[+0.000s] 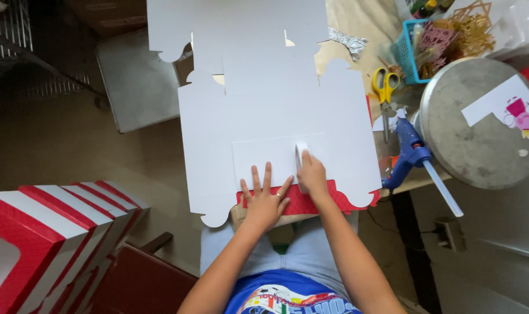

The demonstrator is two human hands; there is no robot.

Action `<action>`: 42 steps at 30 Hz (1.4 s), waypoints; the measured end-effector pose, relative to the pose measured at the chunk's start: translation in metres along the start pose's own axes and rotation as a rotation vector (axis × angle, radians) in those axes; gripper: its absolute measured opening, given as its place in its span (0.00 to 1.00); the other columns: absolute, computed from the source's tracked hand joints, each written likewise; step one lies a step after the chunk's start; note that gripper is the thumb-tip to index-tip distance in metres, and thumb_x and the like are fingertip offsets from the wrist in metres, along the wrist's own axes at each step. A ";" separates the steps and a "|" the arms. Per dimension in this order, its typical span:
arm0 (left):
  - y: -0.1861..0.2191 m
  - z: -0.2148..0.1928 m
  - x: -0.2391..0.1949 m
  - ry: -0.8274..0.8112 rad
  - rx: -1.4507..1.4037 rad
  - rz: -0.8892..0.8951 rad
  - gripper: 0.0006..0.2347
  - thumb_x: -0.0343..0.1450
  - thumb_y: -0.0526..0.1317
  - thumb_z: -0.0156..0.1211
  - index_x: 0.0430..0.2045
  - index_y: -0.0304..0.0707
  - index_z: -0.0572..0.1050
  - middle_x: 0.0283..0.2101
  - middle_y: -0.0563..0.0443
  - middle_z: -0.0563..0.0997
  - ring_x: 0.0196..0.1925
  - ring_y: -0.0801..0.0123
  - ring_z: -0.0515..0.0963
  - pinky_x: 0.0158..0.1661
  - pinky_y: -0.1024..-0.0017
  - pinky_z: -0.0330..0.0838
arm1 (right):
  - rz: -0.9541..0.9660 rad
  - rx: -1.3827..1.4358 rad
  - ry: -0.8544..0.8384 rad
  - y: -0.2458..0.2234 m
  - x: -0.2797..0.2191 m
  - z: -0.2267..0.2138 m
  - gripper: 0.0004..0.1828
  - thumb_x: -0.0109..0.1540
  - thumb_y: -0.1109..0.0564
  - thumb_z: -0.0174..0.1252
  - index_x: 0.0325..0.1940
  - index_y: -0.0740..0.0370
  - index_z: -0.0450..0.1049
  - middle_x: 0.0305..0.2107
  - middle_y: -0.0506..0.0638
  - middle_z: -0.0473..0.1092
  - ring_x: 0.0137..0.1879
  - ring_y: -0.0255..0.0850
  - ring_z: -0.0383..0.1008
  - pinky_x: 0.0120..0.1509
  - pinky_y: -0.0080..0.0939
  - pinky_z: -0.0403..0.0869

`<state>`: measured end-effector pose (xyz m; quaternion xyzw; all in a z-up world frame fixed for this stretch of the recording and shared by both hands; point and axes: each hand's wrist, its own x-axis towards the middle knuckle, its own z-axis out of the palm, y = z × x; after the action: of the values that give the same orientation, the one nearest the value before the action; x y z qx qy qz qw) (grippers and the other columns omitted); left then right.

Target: Applying double-sided tape and folding cardboard cake boxes for assembly.

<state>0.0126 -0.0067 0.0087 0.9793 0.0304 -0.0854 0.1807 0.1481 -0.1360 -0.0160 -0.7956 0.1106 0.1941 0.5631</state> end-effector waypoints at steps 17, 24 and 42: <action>-0.022 0.000 -0.012 0.107 -0.146 0.038 0.31 0.73 0.54 0.52 0.73 0.61 0.53 0.77 0.32 0.35 0.77 0.31 0.33 0.65 0.25 0.31 | 0.151 0.134 -0.078 -0.001 0.005 0.004 0.28 0.71 0.36 0.40 0.33 0.61 0.69 0.13 0.51 0.63 0.13 0.39 0.61 0.16 0.40 0.61; -0.048 -0.003 -0.022 0.228 0.003 0.028 0.26 0.72 0.52 0.56 0.68 0.68 0.62 0.77 0.37 0.45 0.77 0.37 0.43 0.67 0.35 0.43 | 0.221 0.061 -0.063 0.011 0.002 0.009 0.31 0.71 0.34 0.41 0.32 0.63 0.68 0.13 0.50 0.62 0.13 0.39 0.60 0.15 0.42 0.59; -0.039 -0.031 -0.032 -0.005 0.028 0.054 0.56 0.48 0.72 0.71 0.74 0.70 0.50 0.75 0.22 0.27 0.75 0.23 0.24 0.66 0.28 0.29 | 0.128 0.118 -0.109 -0.018 -0.045 0.019 0.27 0.72 0.37 0.39 0.33 0.61 0.63 0.13 0.48 0.58 0.14 0.36 0.55 0.15 0.39 0.53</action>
<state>-0.0171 0.0402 0.0296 0.9820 0.0024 -0.0835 0.1692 0.1107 -0.1142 0.0134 -0.7405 0.1416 0.2661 0.6006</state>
